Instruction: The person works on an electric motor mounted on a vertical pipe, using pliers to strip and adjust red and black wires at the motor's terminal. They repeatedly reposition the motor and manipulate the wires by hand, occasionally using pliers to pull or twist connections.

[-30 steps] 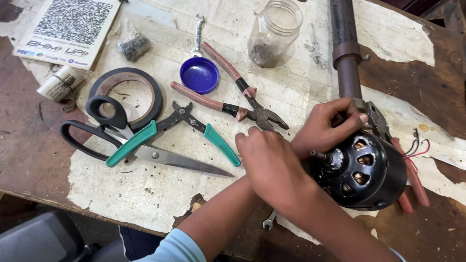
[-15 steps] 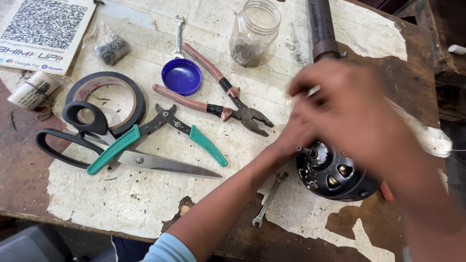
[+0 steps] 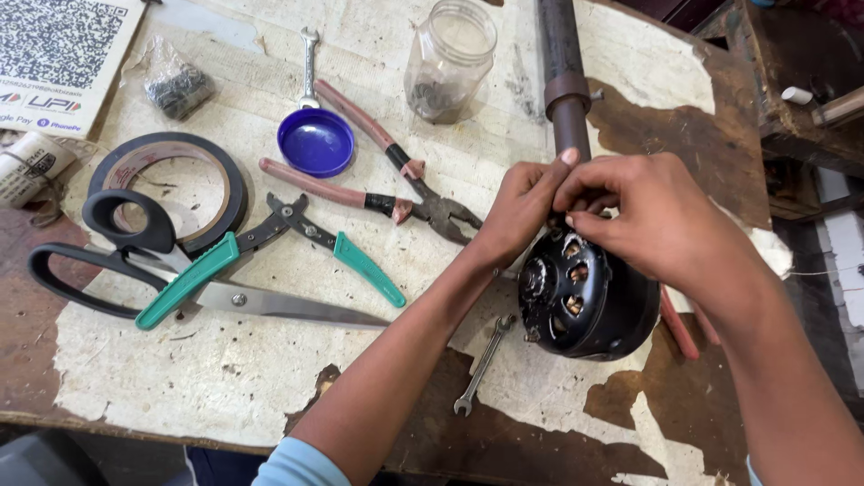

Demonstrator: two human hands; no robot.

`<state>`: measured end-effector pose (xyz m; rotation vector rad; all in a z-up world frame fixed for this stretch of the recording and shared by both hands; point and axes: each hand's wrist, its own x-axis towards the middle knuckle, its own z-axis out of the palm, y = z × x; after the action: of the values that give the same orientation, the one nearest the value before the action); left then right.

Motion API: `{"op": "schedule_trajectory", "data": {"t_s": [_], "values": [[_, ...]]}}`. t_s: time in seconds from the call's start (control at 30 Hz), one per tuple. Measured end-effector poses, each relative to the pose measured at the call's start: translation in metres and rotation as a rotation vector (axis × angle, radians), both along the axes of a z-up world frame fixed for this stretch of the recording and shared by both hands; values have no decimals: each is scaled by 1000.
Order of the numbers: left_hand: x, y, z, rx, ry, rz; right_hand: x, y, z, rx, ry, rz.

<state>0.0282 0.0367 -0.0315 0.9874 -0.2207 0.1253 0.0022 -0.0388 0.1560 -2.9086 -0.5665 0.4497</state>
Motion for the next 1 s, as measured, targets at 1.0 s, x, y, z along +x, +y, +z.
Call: {"op": "schedule_trajectory", "data": {"t_s": [1.0], "values": [[-6,11,11,128,41,-22,-2,14,-3,-71,76,-45]]}}
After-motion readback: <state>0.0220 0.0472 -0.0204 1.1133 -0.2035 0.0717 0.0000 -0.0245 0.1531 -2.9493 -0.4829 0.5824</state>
